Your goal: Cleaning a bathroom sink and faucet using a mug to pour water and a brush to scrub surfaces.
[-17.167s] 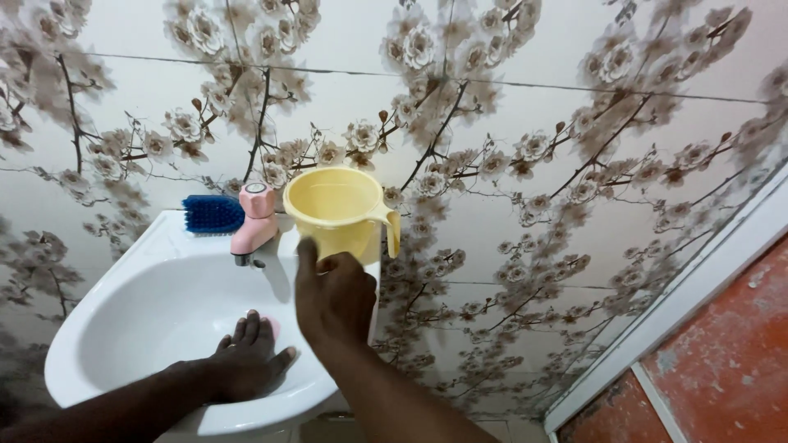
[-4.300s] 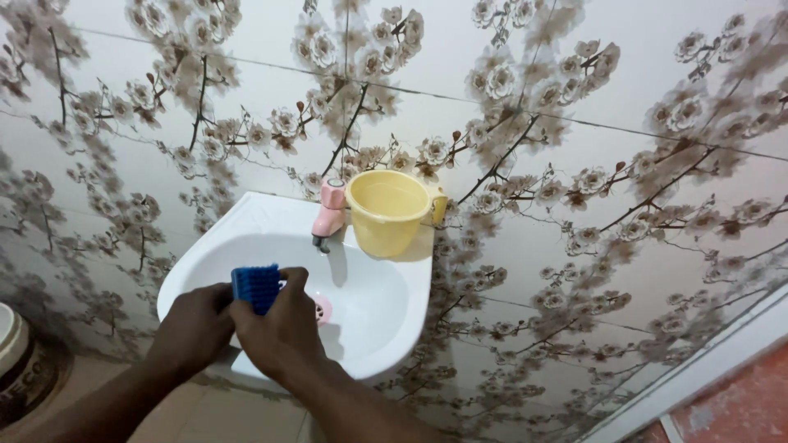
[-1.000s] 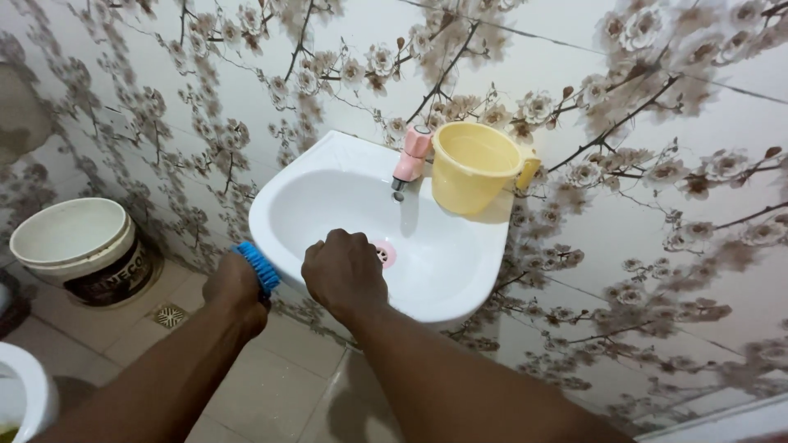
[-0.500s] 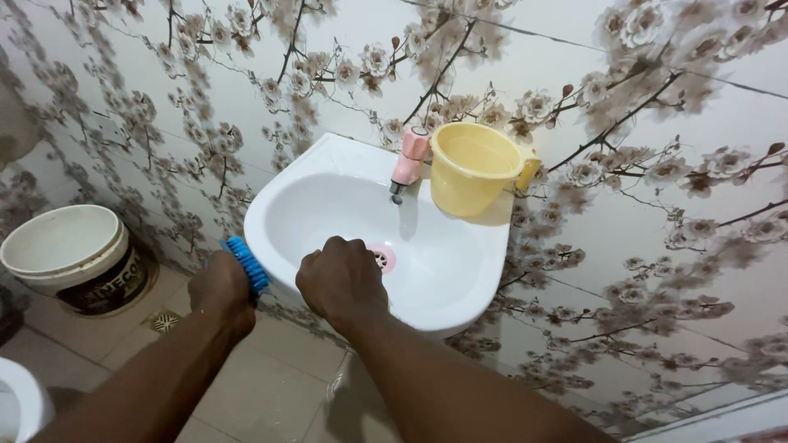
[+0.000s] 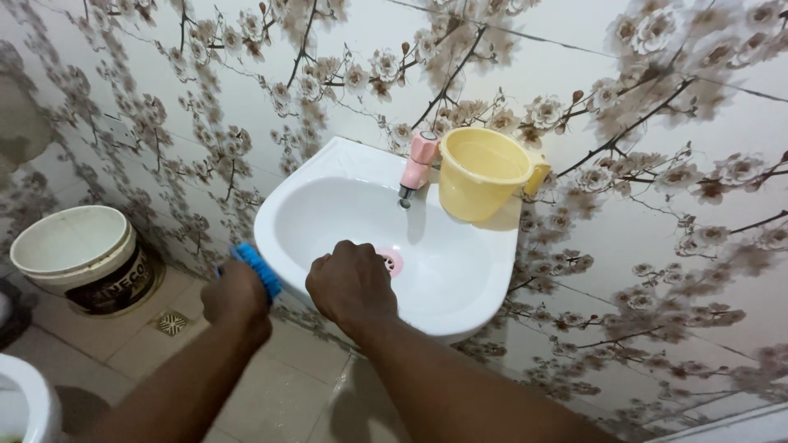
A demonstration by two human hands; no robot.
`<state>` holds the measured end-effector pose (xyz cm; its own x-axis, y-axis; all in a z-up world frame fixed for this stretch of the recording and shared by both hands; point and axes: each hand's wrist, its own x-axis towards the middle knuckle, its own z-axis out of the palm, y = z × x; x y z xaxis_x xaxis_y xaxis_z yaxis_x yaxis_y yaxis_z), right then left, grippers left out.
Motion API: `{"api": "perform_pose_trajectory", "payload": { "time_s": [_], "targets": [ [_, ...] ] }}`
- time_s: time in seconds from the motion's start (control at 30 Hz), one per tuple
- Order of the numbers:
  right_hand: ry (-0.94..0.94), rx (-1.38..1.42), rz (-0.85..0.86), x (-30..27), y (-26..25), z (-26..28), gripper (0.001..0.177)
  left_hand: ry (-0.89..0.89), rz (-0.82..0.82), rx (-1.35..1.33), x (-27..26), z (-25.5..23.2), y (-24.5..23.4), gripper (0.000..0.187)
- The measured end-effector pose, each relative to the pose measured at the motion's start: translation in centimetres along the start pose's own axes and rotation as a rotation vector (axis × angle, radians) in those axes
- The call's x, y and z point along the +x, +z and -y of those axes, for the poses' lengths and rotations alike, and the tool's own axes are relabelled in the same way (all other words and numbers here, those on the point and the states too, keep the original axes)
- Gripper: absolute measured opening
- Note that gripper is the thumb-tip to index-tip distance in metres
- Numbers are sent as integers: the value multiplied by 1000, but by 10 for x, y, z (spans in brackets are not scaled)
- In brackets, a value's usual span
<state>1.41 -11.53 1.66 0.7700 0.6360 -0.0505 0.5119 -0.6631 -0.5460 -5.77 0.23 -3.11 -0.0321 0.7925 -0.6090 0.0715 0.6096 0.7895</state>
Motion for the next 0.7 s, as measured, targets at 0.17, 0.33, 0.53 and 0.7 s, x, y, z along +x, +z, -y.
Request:
{"api": "perform_pose_trajectory", "payload": {
  "time_s": [0.17,0.33,0.53,0.7],
  "targets": [
    [-28,6,16,1,1,-2,40,-5,11,32,-5,-16,-3,50],
    [42,3,125,0,-6,0,38,37,69,15,-12,-5,-3,48],
    [-484,-608,36,5,8,-12,24,-8,10,-7,-3,-4,0,46],
    [-236,-131,-97,16,27,-23,29,-30,5,7,-26,-12,-3,48]
  ]
}}
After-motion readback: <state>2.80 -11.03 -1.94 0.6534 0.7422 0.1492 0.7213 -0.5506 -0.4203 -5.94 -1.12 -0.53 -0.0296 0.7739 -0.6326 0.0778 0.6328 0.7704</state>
